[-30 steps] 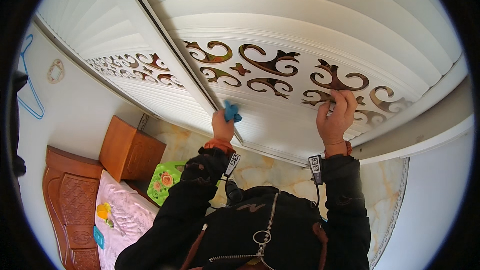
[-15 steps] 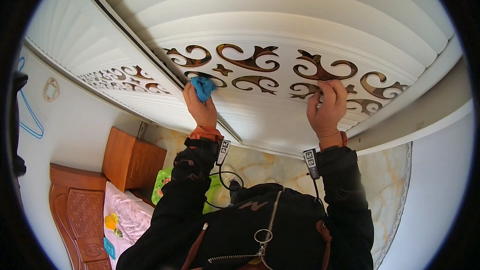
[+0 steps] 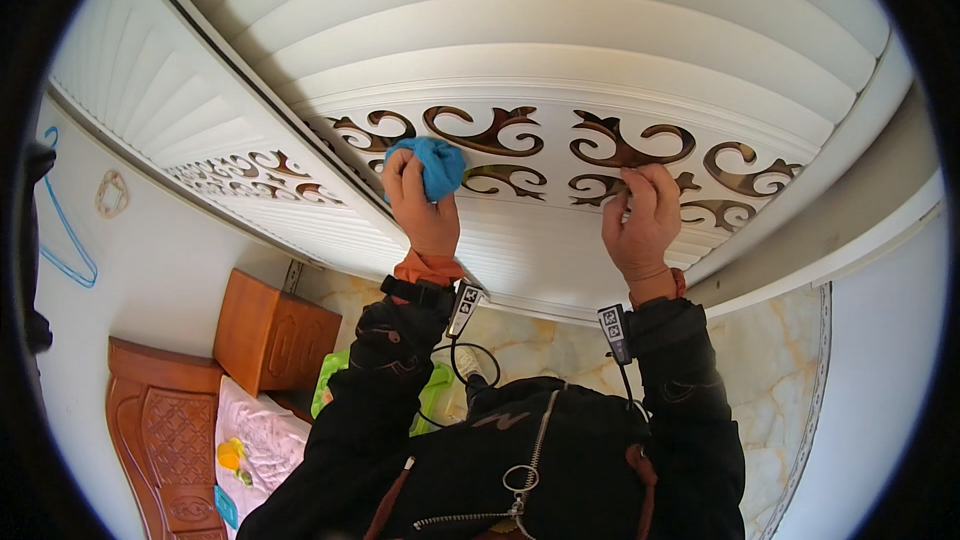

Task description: The person wipes the upper section of a white wardrobe door with a blue cloth, moving methodically across the decorative brown pattern and the horizontal ridges. The person uses both hands, with the left hand often stabilizing the door while the right hand wipes.

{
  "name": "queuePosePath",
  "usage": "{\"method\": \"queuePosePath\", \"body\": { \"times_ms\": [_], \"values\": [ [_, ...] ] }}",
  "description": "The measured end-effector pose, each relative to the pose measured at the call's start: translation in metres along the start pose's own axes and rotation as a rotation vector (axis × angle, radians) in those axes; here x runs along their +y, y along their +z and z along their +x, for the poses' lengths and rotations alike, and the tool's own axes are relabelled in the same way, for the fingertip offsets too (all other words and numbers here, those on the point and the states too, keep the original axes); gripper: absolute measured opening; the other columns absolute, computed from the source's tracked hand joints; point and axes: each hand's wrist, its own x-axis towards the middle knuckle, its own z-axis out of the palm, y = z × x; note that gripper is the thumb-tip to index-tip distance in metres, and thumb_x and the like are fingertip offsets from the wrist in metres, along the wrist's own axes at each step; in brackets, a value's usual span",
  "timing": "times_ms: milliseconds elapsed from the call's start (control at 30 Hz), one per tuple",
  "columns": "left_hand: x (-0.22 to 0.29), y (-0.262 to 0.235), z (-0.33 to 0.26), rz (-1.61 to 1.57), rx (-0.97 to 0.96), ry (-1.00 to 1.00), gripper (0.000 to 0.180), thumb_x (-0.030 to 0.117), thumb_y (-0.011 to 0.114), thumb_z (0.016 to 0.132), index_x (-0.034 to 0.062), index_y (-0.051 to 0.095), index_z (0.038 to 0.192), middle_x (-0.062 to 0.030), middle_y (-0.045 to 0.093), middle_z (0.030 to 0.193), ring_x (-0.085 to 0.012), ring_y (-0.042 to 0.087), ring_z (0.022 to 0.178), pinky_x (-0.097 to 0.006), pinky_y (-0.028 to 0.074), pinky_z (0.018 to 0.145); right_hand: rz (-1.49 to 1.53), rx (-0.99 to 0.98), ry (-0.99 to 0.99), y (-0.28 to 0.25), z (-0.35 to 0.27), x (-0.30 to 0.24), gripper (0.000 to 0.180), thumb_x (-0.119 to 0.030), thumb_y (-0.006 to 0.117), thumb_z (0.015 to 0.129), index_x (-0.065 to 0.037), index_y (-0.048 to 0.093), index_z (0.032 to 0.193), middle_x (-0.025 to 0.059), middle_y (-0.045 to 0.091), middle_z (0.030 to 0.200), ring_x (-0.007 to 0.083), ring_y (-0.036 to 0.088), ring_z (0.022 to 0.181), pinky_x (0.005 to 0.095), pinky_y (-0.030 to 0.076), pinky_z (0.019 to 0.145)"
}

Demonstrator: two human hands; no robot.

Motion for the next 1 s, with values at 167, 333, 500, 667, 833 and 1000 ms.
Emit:
{"method": "queuePosePath", "body": {
  "times_ms": [167, 333, 500, 667, 833, 1000],
  "values": [
    [-0.008, -0.001, -0.011, -0.017, -0.044, 0.051, 0.041, -0.006, 0.064, 0.076, -0.003, 0.059, 0.116, -0.0205, 0.053, 0.123, -0.0398, 0.052, 0.107, -0.045, 0.042, 0.094, -0.028, 0.01, -0.015, 0.001, -0.001, -0.001, 0.036, 0.008, 0.064, 0.071, -0.003, 0.063, 0.106, 0.0132, 0.057, 0.108, 0.0294, 0.06, 0.09, 0.0349, 0.052, 0.072],
    [-0.023, -0.016, -0.029, -0.015, -0.263, -0.063, 0.039, -0.009, 0.061, 0.074, -0.004, 0.058, 0.112, -0.0205, 0.056, 0.115, -0.0411, 0.056, 0.104, -0.041, 0.046, 0.092, -0.016, 0.004, -0.006, 0.0, 0.001, -0.001, 0.035, 0.007, 0.064, 0.072, -0.004, 0.063, 0.106, 0.0121, 0.058, 0.108, 0.028, 0.061, 0.088, 0.0346, 0.052, 0.071],
    [-0.015, -0.035, -0.076, 0.016, -0.466, -0.413, 0.038, -0.008, 0.064, 0.074, -0.0024, 0.058, 0.111, -0.0215, 0.056, 0.107, -0.0418, 0.057, 0.096, -0.045, 0.048, 0.084, -0.004, 0.004, 0.003, -0.001, 0.001, 0.002, 0.034, 0.007, 0.064, 0.072, -0.004, 0.065, 0.105, 0.0107, 0.058, 0.107, 0.0271, 0.061, 0.086, 0.034, 0.052, 0.07],
    [-0.011, -0.009, -0.077, -0.119, -0.216, -0.334, 0.041, -0.007, 0.064, 0.076, -0.0031, 0.055, 0.116, -0.021, 0.055, 0.105, -0.0415, 0.054, 0.098, -0.044, 0.046, 0.087, -0.019, 0.016, 0.019, 0.003, -0.004, 0.002, 0.036, 0.007, 0.065, 0.071, -0.005, 0.064, 0.105, 0.011, 0.058, 0.107, 0.0285, 0.061, 0.088, 0.0356, 0.051, 0.071],
    [0.003, 0.021, -0.061, -0.219, -0.151, -0.593, 0.04, -0.01, 0.067, 0.076, -0.0025, 0.057, 0.115, -0.019, 0.055, 0.105, -0.0374, 0.056, 0.095, -0.042, 0.048, 0.086, -0.037, 0.03, 0.01, 0.005, -0.002, 0.003, 0.037, 0.006, 0.065, 0.07, -0.005, 0.063, 0.105, 0.0116, 0.058, 0.107, 0.0294, 0.06, 0.089, 0.0367, 0.051, 0.073],
    [0.031, 0.025, -0.039, -0.195, -0.03, -0.341, 0.042, -0.011, 0.066, 0.076, -0.0035, 0.057, 0.116, -0.0182, 0.054, 0.113, -0.0356, 0.057, 0.101, -0.038, 0.049, 0.087, -0.021, 0.026, 0.024, 0.005, -0.003, 0.002, 0.036, 0.005, 0.065, 0.07, -0.005, 0.063, 0.105, 0.0116, 0.057, 0.109, 0.0297, 0.06, 0.089, 0.0365, 0.051, 0.073]
  ]
}}
